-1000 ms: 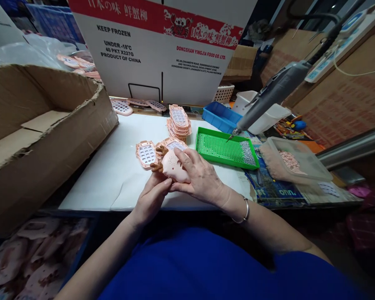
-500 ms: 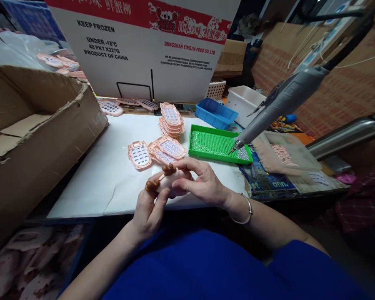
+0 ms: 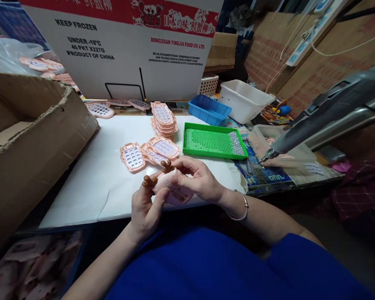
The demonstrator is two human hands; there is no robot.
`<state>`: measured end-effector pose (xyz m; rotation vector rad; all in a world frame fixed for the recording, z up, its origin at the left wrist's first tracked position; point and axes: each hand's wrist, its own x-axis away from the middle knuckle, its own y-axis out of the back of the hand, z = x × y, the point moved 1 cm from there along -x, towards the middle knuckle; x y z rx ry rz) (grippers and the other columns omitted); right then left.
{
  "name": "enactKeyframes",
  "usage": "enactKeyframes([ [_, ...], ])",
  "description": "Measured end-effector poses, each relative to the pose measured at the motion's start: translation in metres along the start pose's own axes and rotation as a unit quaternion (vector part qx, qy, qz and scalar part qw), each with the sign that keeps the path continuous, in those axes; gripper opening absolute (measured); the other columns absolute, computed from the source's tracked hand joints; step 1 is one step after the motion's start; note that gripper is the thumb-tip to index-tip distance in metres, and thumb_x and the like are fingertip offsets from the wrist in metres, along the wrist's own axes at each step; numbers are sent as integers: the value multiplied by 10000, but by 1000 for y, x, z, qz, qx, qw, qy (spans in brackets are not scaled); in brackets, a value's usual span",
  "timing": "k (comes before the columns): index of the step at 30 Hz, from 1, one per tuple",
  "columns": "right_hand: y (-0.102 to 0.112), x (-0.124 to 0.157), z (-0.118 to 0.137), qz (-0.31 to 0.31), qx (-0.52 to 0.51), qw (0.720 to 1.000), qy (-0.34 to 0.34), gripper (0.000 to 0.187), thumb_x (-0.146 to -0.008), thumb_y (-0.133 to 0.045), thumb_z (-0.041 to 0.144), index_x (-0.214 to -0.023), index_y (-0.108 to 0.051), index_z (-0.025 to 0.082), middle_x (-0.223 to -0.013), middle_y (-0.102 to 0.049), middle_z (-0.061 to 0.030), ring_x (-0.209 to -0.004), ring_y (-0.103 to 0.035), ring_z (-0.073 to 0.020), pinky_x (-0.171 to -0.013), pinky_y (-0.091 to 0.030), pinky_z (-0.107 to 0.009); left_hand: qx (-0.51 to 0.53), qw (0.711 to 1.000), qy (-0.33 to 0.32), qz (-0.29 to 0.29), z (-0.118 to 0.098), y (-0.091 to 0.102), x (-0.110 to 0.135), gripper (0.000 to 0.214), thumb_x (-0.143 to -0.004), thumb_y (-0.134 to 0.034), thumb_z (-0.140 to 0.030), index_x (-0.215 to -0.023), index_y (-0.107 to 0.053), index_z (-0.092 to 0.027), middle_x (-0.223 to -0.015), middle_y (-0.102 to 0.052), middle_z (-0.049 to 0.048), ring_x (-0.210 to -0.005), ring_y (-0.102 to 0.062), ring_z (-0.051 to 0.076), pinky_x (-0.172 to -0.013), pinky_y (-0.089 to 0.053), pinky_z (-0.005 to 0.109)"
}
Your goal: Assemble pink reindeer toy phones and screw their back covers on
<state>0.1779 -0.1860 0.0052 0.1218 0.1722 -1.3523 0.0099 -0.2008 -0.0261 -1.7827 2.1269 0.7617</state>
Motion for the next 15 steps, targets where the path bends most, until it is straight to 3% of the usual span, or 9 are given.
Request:
enactKeyframes([
  [3,1,0,2,4,-17,1000,7,185,-760,-707,311,-817,-646,146,-724,-523,41,-639,-470,-69,-623,-412,-220,12,999,29,-10,-3,0,-1,296,-923,-615,-244,-1210,-649,-177,-1097,-754,71,-967,-725,187,-846,-563,248],
  [8,5,3,6,18,47,998,22,170,-811,-691,283,-891,-693,134,-717,-555,33,-658,-482,-76,-637,-422,-223,68,991,109,-29,-8,1,0,262,-892,-672,-318,-1119,-721,-196,-1088,-766,53,-971,-725,167,-831,-568,210],
  [11,5,6,6,10,83,995,54,174,-833,-685,295,-885,-700,130,-729,-592,12,-680,-503,-90,-630,-432,-227,99,982,141,-77,-6,2,3,244,-798,-779,-308,-1023,-764,-217,-975,-787,26,-840,-738,148,-743,-579,184],
  [15,3,8,7,-2,141,983,118,162,-858,-676,267,-908,-709,116,-725,-628,0,-677,-533,-98,-641,-458,-231,127,974,133,-135,-3,1,8,275,-690,-862,-301,-942,-781,-225,-891,-787,14,-767,-731,148,-694,-584,191],
])
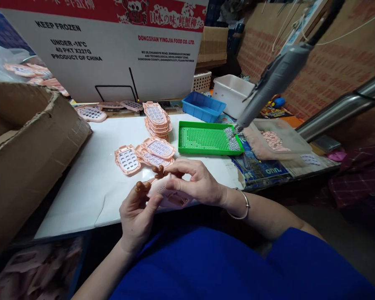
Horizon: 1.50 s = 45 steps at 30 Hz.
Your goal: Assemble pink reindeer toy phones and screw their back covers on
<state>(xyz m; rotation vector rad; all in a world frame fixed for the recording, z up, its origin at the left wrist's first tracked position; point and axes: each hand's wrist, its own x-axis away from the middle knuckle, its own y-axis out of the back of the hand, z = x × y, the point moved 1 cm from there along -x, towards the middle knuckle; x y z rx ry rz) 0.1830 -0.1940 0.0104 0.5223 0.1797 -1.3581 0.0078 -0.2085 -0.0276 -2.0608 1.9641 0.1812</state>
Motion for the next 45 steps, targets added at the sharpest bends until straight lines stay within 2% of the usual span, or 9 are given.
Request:
enactKeyframes([
  [4,-1,-1,3,22,81,995,52,203,-897,-658,270,-1028,-689,118,-877,-702,-39,-783,-610,-119,-744,-510,-257,-4,1000,21,-4,3,1,1,256,-742,-824,-344,-962,-772,-224,-927,-774,27,-820,-722,158,-732,-572,209],
  [9,-7,3,-2,-11,190,976,102,384,-885,-673,411,-1141,-623,129,-1023,-705,-78,-932,-648,-172,-846,-553,-317,34,997,21,-70,3,3,-5,273,-724,-836,-391,-940,-749,-250,-955,-739,-10,-890,-692,133,-815,-534,193],
  [15,-26,14,-18,-10,366,916,167,806,-870,-573,608,-1413,-404,38,-1304,-564,-253,-1188,-571,-325,-938,-568,-466,69,985,114,-110,3,-5,-11,388,-675,-855,-455,-919,-715,-188,-918,-728,28,-830,-690,144,-761,-559,211],
  [18,-24,14,-21,0,335,926,172,770,-912,-562,517,-1474,-310,56,-1366,-515,-258,-1273,-523,-317,-1000,-546,-479,77,988,118,-67,2,-2,-13,439,-629,-870,-482,-899,-704,-178,-900,-743,56,-814,-705,177,-729,-579,238],
  [23,-5,9,-14,71,184,954,224,797,-873,-647,488,-1484,-329,88,-1378,-535,-229,-1315,-521,-253,-1060,-514,-424,22,981,94,166,-5,13,-24,735,-528,-861,-631,-1086,-722,-173,-910,-742,127,-946,-711,302,-814,-604,372],
  [25,-1,9,-13,77,159,956,233,816,-867,-662,488,-1497,-319,100,-1394,-534,-232,-1332,-517,-244,-1066,-508,-424,9,973,103,207,-7,16,-28,817,-507,-857,-654,-1162,-707,-189,-982,-739,146,-1006,-695,326,-851,-598,405],
  [32,-2,12,-14,72,202,941,260,830,-888,-657,422,-1542,-258,105,-1407,-539,-249,-1373,-495,-259,-1078,-506,-435,68,978,40,193,-10,15,-29,663,-542,-924,-440,-1156,-726,-284,-1047,-752,83,-907,-720,247,-779,-615,329],
  [40,-2,10,-15,82,271,921,268,772,-918,-610,423,-1513,-304,37,-1388,-533,-299,-1362,-505,-304,-1025,-547,-457,30,978,24,207,-11,20,-24,568,-707,-843,-357,-1245,-683,-271,-1155,-725,123,-1082,-684,260,-918,-567,341],
  [45,-11,13,-12,50,332,904,264,636,-929,-598,363,-1394,-434,-38,-1345,-542,-346,-1319,-537,-353,-990,-563,-494,-30,993,-2,118,-4,13,-8,430,-841,-696,-388,-1216,-665,-179,-1095,-720,150,-1051,-692,271,-957,-548,384],
])
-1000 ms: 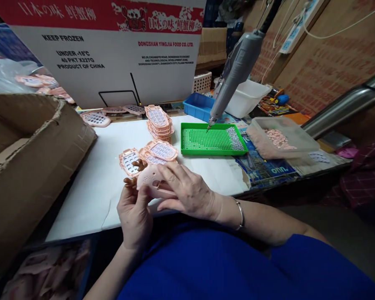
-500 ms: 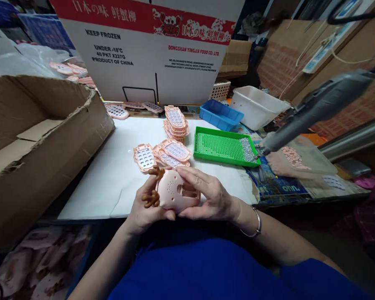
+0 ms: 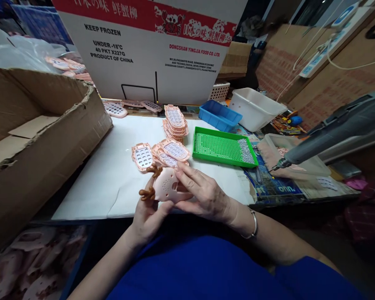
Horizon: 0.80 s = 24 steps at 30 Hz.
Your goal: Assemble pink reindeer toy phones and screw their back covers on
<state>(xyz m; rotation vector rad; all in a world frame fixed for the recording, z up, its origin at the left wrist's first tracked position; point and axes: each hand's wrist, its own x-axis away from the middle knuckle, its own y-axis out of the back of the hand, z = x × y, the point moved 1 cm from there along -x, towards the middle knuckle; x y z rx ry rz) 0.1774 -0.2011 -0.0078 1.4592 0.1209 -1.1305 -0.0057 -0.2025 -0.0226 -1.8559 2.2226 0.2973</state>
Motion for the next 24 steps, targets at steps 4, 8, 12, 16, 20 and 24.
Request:
enactKeyframes([
  [4,5,-7,1,-28,-87,995,-49,500,-947,-563,431,-1277,-569,55,-1237,-650,-233,-1172,-638,-263,-951,-585,-417,-60,997,-19,-54,4,0,7,332,-884,-640,-326,-1184,-626,-184,-1098,-704,118,-1047,-689,257,-923,-562,367],
  [8,13,-15,-1,-25,-201,973,-110,287,-986,-520,344,-1117,-660,130,-959,-702,-97,-887,-668,-153,-779,-591,-294,-81,991,-60,85,4,4,7,340,-894,-608,-242,-1232,-591,-209,-1159,-676,117,-1104,-663,253,-949,-551,382],
  [12,13,-19,-2,-38,-208,970,-124,249,-975,-535,299,-985,-694,108,-793,-661,-67,-736,-603,-137,-665,-537,-269,-82,985,-100,116,3,-2,5,371,-912,-568,-169,-1275,-568,-246,-1201,-668,99,-1108,-660,230,-954,-541,365],
  [16,12,-16,-6,-70,-216,964,-142,265,-960,-567,349,-972,-698,119,-824,-666,-67,-764,-599,-137,-676,-517,-267,-63,994,-70,62,1,-12,2,345,-920,-590,-244,-1263,-586,-204,-1228,-682,120,-1124,-663,243,-967,-537,380],
  [20,14,-10,-10,-51,-239,949,-201,351,-912,-607,490,-948,-698,153,-809,-649,-29,-752,-585,-126,-702,-504,-270,-60,998,-18,-23,0,-17,1,272,-913,-615,-344,-1118,-662,-171,-1076,-739,106,-995,-709,223,-875,-572,331],
  [24,15,-5,-7,-16,-266,936,-231,333,-929,-590,466,-889,-682,149,-828,-661,-42,-774,-587,-138,-714,-499,-285,-93,993,-66,-27,2,-17,4,239,-882,-649,-306,-1082,-672,-177,-984,-749,81,-861,-714,193,-754,-574,271],
])
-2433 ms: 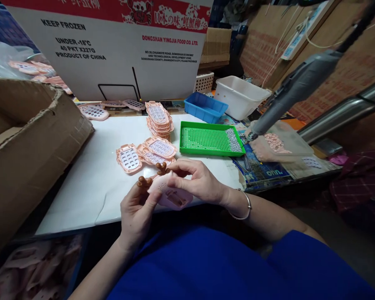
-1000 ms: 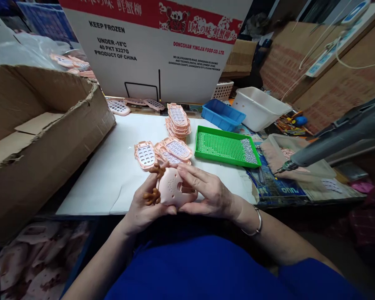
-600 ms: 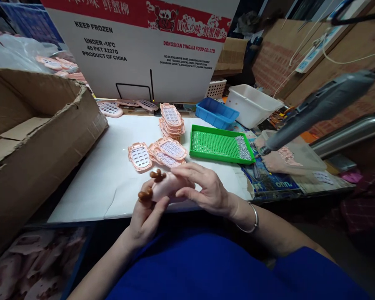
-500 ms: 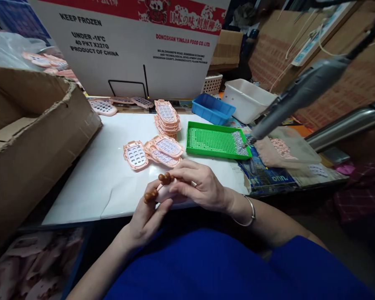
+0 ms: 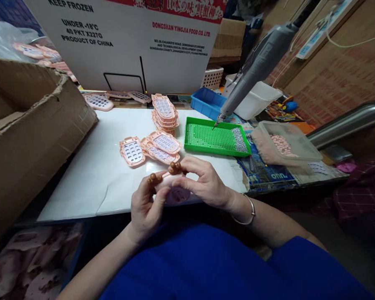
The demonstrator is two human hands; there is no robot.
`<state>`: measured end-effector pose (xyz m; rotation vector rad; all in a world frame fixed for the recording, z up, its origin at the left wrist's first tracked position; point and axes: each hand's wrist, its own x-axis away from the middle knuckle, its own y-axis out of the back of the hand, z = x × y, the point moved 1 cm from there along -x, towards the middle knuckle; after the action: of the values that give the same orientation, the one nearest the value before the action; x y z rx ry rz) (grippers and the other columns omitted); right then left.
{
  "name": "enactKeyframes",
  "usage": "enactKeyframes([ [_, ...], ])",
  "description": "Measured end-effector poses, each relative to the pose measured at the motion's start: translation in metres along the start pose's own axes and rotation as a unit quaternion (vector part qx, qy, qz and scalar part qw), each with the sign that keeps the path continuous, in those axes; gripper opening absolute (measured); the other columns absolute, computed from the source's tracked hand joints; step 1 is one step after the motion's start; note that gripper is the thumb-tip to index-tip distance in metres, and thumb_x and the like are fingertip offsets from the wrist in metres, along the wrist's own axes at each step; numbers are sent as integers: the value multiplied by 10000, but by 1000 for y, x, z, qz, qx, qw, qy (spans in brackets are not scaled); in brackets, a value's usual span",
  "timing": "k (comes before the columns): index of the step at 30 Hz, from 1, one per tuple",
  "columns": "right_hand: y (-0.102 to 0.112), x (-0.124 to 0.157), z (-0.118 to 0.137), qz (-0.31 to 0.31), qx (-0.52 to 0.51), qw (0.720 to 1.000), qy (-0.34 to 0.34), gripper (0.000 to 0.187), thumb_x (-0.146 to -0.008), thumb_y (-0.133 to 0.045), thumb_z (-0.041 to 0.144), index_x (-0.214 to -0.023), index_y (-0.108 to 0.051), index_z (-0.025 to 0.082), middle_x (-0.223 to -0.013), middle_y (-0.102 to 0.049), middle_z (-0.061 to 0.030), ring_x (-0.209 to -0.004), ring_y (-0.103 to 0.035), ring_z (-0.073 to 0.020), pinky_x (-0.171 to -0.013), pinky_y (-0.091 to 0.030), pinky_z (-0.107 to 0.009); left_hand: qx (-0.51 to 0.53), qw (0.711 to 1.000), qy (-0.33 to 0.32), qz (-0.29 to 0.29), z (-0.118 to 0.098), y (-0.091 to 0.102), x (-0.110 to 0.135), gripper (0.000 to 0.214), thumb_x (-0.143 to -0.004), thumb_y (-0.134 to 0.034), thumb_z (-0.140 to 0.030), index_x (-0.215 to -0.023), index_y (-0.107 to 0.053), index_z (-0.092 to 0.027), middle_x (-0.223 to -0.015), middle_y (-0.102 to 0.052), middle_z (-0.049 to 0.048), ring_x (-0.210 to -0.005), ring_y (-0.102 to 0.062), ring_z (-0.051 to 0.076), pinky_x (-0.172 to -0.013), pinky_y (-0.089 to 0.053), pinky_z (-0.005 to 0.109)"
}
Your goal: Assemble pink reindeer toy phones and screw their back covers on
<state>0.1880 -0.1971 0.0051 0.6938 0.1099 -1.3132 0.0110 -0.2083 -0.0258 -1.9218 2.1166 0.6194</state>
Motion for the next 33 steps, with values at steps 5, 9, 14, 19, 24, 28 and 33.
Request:
enactKeyframes([
  [5,0,0,-2,-17,-32,999,-29,269,-910,-629,405,-848,-684,149,-766,-624,-19,-716,-556,-124,-659,-466,-257,2,999,39,-16,-2,-3,0,199,-842,-696,-337,-958,-685,-176,-830,-731,43,-672,-668,145,-617,-543,217],
  [9,3,-1,-5,-25,-59,997,-50,234,-870,-691,362,-800,-688,139,-697,-573,14,-650,-509,-96,-591,-431,-221,67,990,124,27,-8,-5,-4,298,-869,-669,-400,-1039,-707,-159,-1003,-758,89,-895,-722,213,-769,-588,285],
  [14,1,4,0,-20,-17,999,18,270,-885,-674,397,-952,-698,137,-809,-649,-19,-710,-565,-107,-665,-495,-245,64,990,121,40,-13,1,-1,253,-882,-663,-309,-1090,-743,-189,-995,-768,69,-905,-721,213,-772,-583,277],
  [19,-2,6,8,-20,30,998,60,179,-913,-650,289,-929,-685,114,-786,-637,-33,-735,-584,-123,-681,-504,-255,-44,999,3,24,-12,7,5,260,-848,-675,-236,-1093,-741,-178,-976,-776,69,-783,-723,191,-706,-577,256],
  [24,-2,1,5,-43,3,997,59,177,-902,-662,286,-860,-690,117,-751,-638,-23,-697,-572,-111,-641,-483,-238,-12,999,26,21,-10,3,1,234,-845,-691,-236,-1066,-737,-174,-960,-776,66,-770,-722,177,-704,-570,239],
  [28,-1,0,-1,-49,-52,997,-3,229,-888,-673,363,-848,-699,138,-742,-629,-12,-694,-550,-108,-645,-473,-240,143,976,156,58,-5,-2,2,299,-860,-696,-337,-1131,-690,-210,-1121,-735,85,-1016,-694,230,-865,-560,317],
  [33,-2,2,-1,-24,-152,980,-130,242,-823,-712,390,-895,-692,159,-839,-639,-17,-756,-571,-115,-684,-483,-250,149,966,190,92,-3,2,10,226,-909,-630,-349,-1087,-655,-212,-1016,-720,55,-879,-671,184,-780,-541,274],
])
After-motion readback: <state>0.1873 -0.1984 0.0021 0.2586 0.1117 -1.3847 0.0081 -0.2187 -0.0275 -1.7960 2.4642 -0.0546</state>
